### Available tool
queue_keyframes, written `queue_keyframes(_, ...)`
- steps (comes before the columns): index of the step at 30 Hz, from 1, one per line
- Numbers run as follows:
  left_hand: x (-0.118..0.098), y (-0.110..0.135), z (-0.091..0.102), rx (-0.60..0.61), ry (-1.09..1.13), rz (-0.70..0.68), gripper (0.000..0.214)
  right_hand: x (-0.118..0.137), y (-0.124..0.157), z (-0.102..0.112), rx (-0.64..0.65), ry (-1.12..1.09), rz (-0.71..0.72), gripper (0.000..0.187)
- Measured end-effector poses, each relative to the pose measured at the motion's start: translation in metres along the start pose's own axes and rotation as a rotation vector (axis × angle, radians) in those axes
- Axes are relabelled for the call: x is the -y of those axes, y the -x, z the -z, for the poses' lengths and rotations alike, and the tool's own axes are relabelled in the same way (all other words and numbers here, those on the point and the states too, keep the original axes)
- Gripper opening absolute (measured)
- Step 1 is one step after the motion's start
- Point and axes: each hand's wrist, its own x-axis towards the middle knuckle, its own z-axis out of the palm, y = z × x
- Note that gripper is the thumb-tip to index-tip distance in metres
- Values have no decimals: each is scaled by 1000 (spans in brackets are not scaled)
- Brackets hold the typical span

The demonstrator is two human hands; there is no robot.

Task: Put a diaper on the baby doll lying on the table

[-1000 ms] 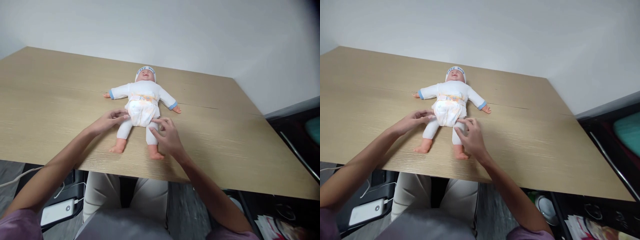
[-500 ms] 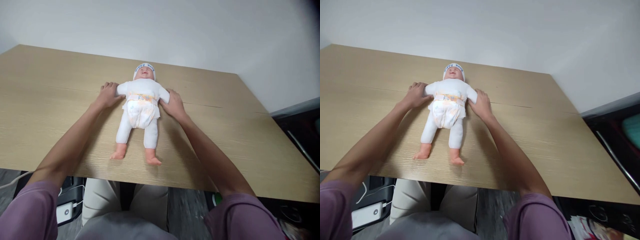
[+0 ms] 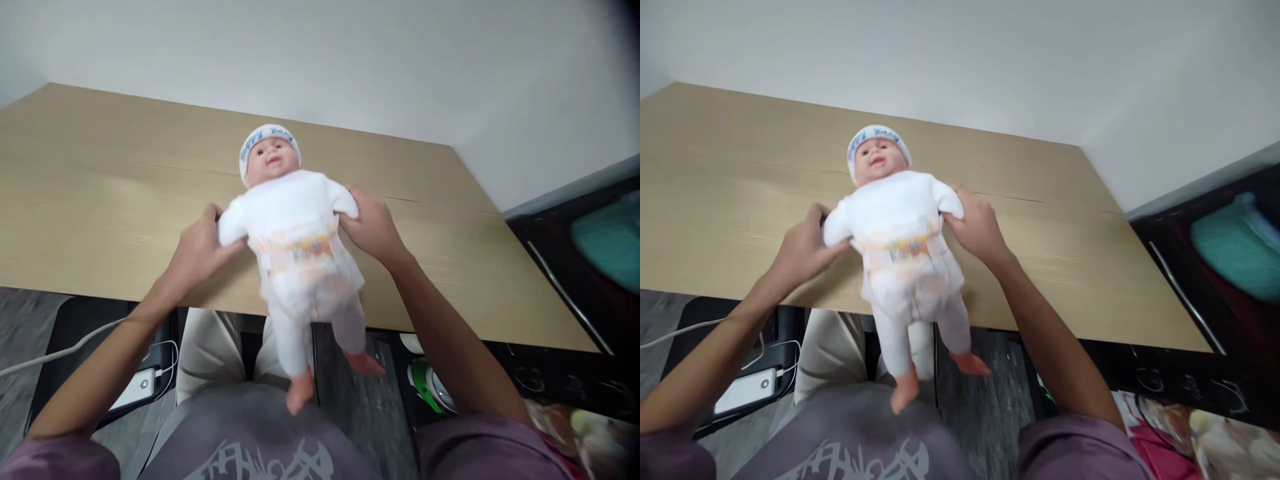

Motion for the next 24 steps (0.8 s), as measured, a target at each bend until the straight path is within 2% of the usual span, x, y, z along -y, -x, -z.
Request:
queue_keyframes(3,-1,116,7,176,43,11,59,37,72,36,78,-60,73,36)
queue_keyframes(6,11,226,-4,305,105,52,53,74,142,47,209,-96,105,32)
queue_keyframes(9,29,310,-22,373,140,134,49,100,199,30,366,-107,150,39)
queue_keyframes(11,41,345,-31,414,145,186,47,110,226,6,438,-111,176,41)
queue_keyframes(14,53,367,-36,458,149,244,45,114,250,-37,449,-110,143,47)
queue_keyframes(17,55,368,-36,505,156,274,42,111,258,-72,438,-145,69,56)
queue_keyframes(21,52,361,-39,540,192,308,39,95,258,-101,465,-244,-6,56)
queue_keyframes(24,54,355,-44,579,195,322,40,77,265,-118,463,-200,-81,48)
